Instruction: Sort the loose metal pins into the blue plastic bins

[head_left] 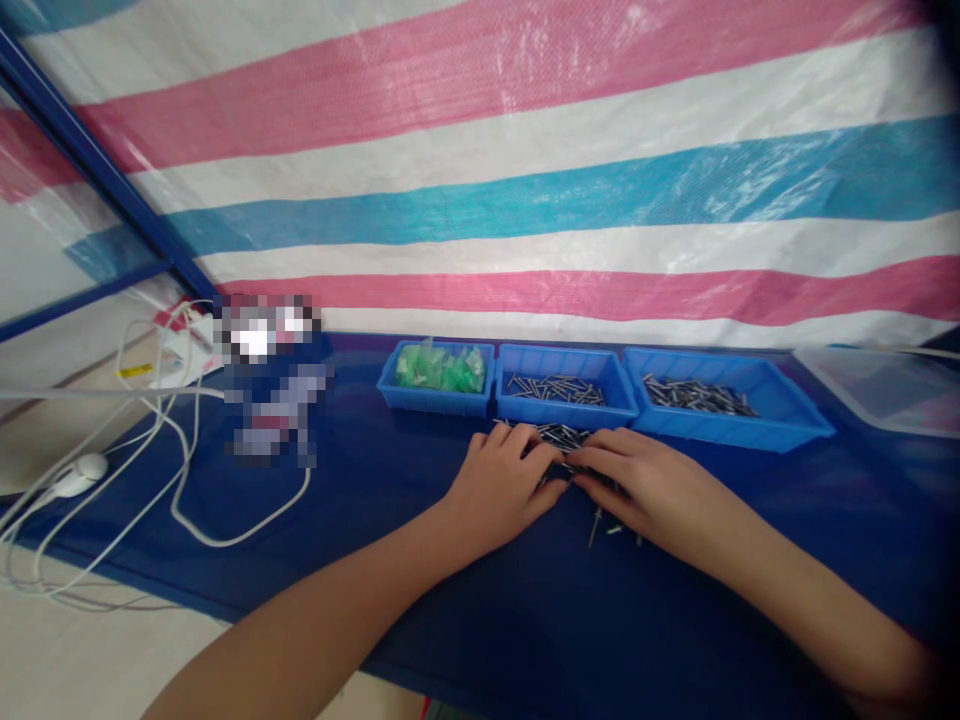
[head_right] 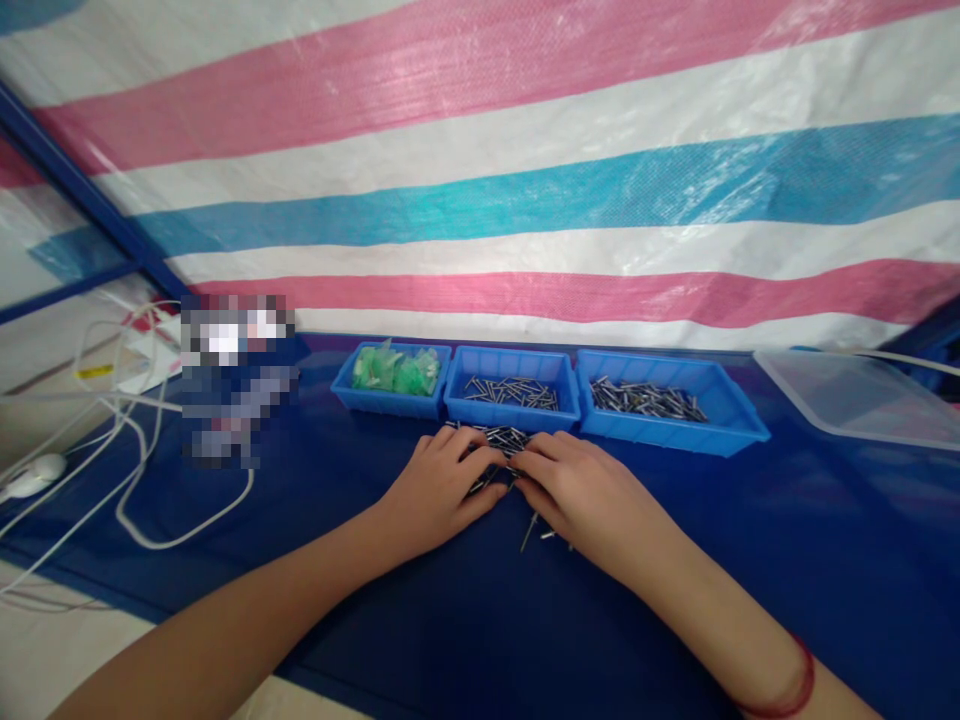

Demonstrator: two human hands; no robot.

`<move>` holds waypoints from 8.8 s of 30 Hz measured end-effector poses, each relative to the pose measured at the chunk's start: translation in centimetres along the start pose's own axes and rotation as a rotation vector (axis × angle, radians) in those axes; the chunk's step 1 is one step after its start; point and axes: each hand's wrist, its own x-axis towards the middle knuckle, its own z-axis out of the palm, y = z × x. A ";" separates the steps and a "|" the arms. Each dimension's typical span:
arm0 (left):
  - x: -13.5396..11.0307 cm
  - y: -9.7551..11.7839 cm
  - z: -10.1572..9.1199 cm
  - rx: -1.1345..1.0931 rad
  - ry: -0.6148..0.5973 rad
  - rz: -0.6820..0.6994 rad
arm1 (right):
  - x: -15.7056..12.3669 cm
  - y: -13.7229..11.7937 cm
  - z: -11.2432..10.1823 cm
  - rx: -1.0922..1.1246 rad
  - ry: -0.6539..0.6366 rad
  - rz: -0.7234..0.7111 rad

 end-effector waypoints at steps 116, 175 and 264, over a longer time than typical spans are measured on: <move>-0.7 0.1 0.7 -0.138 0.067 0.049 | -0.3 -0.2 -1.4 0.202 -0.205 0.094; 0.0 0.8 -1.2 -0.824 0.333 -0.197 | 1.1 -2.1 -1.1 0.509 0.073 0.264; -0.5 -0.2 -0.1 -0.155 0.010 0.005 | 0.1 -0.7 -0.6 0.093 -0.044 -0.011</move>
